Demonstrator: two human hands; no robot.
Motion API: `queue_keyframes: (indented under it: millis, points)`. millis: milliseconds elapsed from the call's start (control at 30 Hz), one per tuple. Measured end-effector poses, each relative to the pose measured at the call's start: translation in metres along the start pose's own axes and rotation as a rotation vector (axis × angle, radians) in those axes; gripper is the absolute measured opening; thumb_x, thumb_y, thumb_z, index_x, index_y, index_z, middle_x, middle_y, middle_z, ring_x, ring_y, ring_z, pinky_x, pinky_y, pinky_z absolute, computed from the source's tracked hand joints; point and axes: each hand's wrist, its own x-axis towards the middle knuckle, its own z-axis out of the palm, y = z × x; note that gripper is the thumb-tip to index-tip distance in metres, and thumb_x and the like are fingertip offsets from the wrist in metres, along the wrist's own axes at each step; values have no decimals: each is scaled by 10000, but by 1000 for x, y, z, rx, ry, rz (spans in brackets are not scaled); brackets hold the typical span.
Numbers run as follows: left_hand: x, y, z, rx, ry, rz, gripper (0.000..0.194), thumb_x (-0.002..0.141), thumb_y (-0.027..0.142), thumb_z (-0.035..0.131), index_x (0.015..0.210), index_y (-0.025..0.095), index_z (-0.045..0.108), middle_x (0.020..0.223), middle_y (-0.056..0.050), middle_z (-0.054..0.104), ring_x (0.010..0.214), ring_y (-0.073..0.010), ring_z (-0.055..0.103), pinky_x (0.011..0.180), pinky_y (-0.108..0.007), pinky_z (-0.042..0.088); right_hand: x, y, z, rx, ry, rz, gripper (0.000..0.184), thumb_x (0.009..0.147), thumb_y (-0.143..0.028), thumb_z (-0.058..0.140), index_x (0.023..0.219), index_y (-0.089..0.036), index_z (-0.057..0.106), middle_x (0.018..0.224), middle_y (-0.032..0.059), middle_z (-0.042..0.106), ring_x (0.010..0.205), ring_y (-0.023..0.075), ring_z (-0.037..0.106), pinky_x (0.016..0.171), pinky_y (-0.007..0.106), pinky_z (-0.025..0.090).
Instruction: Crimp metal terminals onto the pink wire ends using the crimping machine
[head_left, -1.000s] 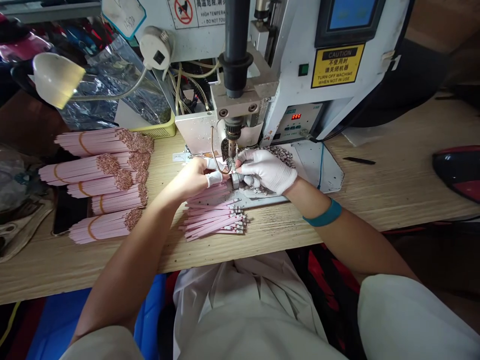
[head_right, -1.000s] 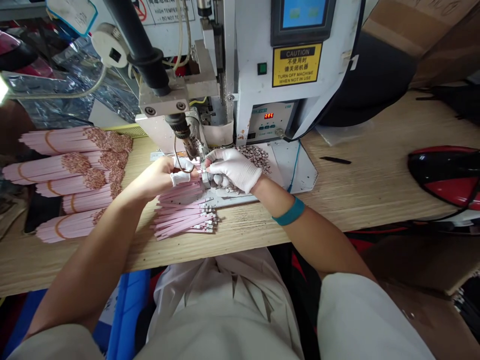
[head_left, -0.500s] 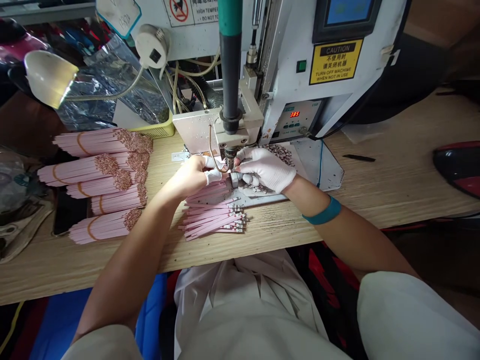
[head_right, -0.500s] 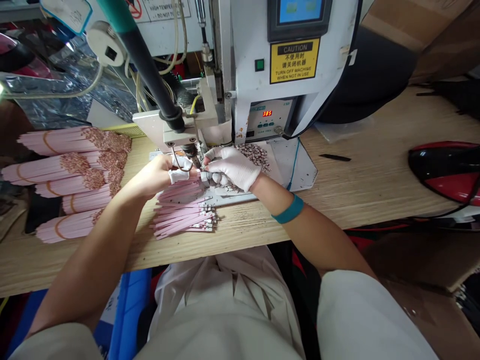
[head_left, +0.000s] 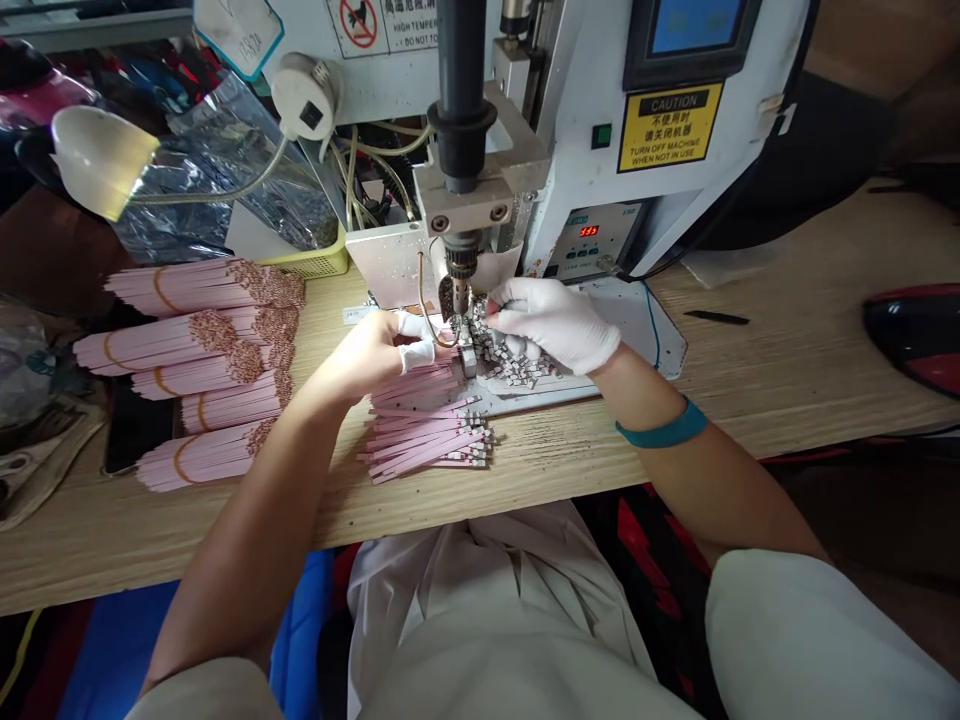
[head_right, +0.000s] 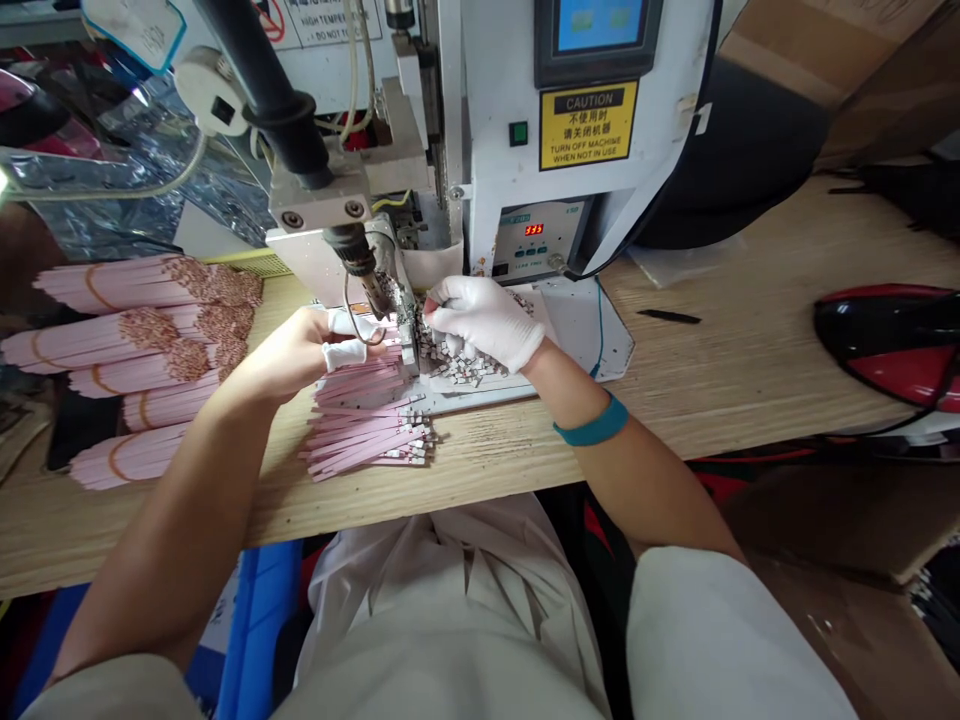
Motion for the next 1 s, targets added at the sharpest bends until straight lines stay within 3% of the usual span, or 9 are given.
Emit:
queue_keyframes:
  millis: [100, 267, 567, 800, 1000]
  points:
    - [0, -2, 0, -4, -10, 4, 285, 658, 413, 701, 712, 134, 688, 698, -51, 642, 703, -185, 566, 605, -272, 424, -1, -1, -4, -95, -6, 9, 82, 827, -174, 669, 842, -145, 594, 543, -18, 517, 375, 59, 449, 284, 161, 317]
    - [3, -6, 5, -38, -20, -4, 227, 677, 342, 691, 766, 134, 702, 780, -30, 658, 710, -148, 555, 636, -243, 410, 1, 6, 8, -168, -77, 60, 151, 868, -285, 638, 813, -153, 591, 533, -15, 552, 309, 51, 406, 227, 168, 272]
    - [7, -10, 6, -58, -10, -15, 163, 661, 255, 625, 731, 124, 692, 712, -13, 640, 702, -156, 560, 664, -255, 431, 0, 3, 14, -193, -68, 88, 199, 875, -274, 621, 732, -149, 564, 464, -35, 522, 287, 36, 386, 216, 144, 241]
    - [8, -10, 7, -81, -9, -51, 147, 644, 228, 626, 730, 128, 691, 655, 18, 609, 567, -88, 436, 516, -207, 301, -1, 2, 17, -180, -62, 108, 227, 885, -264, 590, 693, -160, 530, 459, -40, 507, 287, 38, 370, 213, 144, 246]
    - [9, -9, 6, -104, -24, -19, 152, 636, 255, 640, 704, 133, 699, 665, 5, 623, 643, -122, 504, 595, -226, 383, 0, 6, 16, -163, -63, 102, 196, 887, -246, 584, 719, -156, 542, 467, -41, 503, 300, 40, 375, 220, 141, 245]
